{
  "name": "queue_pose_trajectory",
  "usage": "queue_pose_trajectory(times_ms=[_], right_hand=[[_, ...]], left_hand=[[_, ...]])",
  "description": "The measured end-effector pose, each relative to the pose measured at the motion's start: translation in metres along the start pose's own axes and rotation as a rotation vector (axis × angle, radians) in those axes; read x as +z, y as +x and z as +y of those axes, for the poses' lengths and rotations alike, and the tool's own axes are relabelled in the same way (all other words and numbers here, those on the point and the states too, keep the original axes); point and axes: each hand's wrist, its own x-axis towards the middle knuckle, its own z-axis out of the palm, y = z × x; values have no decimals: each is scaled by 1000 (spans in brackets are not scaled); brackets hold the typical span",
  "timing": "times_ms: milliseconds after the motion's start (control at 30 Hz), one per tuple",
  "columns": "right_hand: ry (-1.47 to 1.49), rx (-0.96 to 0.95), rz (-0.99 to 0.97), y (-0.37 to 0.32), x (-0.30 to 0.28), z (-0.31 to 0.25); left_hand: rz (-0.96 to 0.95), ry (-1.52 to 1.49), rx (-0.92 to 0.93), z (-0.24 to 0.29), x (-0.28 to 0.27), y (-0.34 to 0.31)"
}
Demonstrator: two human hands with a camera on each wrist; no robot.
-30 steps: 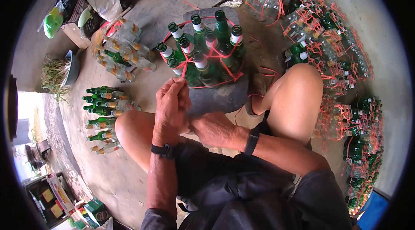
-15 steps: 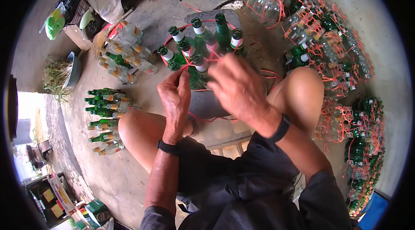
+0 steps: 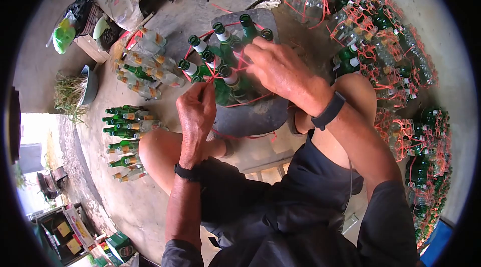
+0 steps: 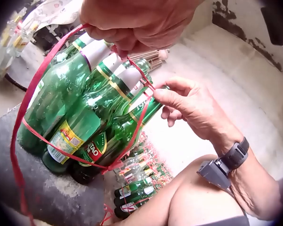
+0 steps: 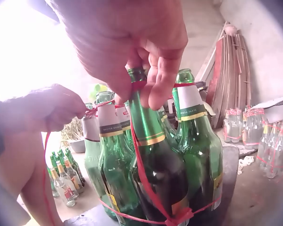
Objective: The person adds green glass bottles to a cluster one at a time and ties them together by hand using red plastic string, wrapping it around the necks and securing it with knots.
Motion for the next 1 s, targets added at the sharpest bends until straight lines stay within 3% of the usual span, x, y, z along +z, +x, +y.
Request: queue_pose_trajectory(times_ms=[333, 467, 767, 867, 1000], right_hand=[[-124, -121, -146, 25, -22, 32], [-124, -171, -146, 29, -27, 41], [-130, -110, -149, 24, -24, 29], [-117, -124, -134, 24, -22, 30], [-163, -159, -107, 23, -20, 30]], left_hand=[[15, -122, -48, 30, 19, -17], [-71, -114, -135, 47, 16, -16], [-218, 310, 135, 45, -9, 12], [-357, 261, -1, 49, -24, 34], [-355, 238, 68, 43, -27, 46]])
